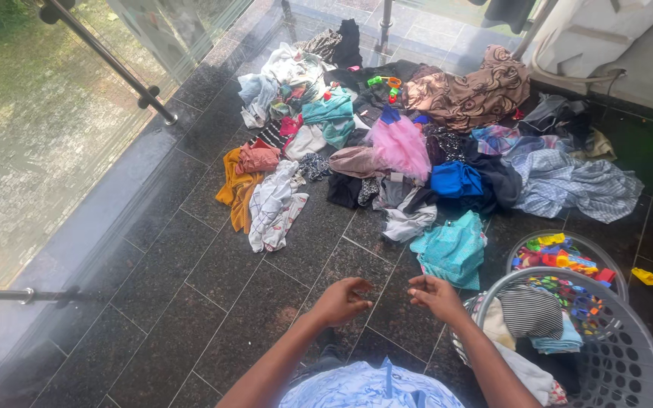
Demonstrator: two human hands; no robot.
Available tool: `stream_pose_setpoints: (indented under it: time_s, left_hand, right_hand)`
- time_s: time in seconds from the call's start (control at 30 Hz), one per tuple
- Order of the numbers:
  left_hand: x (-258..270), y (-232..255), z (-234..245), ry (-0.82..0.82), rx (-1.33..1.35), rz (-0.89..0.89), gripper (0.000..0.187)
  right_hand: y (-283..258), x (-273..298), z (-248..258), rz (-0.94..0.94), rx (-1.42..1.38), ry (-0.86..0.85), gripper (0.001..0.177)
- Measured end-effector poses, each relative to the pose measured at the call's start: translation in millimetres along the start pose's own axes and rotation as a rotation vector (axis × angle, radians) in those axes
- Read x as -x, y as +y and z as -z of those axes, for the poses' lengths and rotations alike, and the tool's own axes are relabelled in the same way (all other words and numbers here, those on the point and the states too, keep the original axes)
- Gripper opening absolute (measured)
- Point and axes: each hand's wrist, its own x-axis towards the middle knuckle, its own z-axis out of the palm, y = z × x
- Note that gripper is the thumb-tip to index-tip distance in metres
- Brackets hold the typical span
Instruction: The person stands on a tiled balcony floor beside a large pile of scattered clothes and folds garments one at a time, smoothing and folding each item by hand before placing it into a plastic laundry basket. Children's building blocks sit in a bowl nearby and remain untouched.
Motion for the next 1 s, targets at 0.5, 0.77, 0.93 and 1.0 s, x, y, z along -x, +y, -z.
stream_pose_setpoints:
  time_s: [0.5,0.77,0.93,1.0]
  left_hand:
    - [-44,-105,183,0.117,0.135,0.194,0.046]
    - [-163,-89,204,0.065,0.115,0.237,0.047]
    - [-237,-74,217,0.039,0.172,0.388,0.045]
    - [-276,-71,219,0.063,0.148,0.385,0.044]
  right_hand:
    - [-50,-143,-94,-0.003,0.076,-0.066,0.03]
    - [-72,-274,-33,-0.088,0.051,0.052,0.029]
    - [-117,-363,-8,-0.108,0.225,0.041,0.026]
    - [-130,-397,6,-0.102,0.298,0.035,0.025]
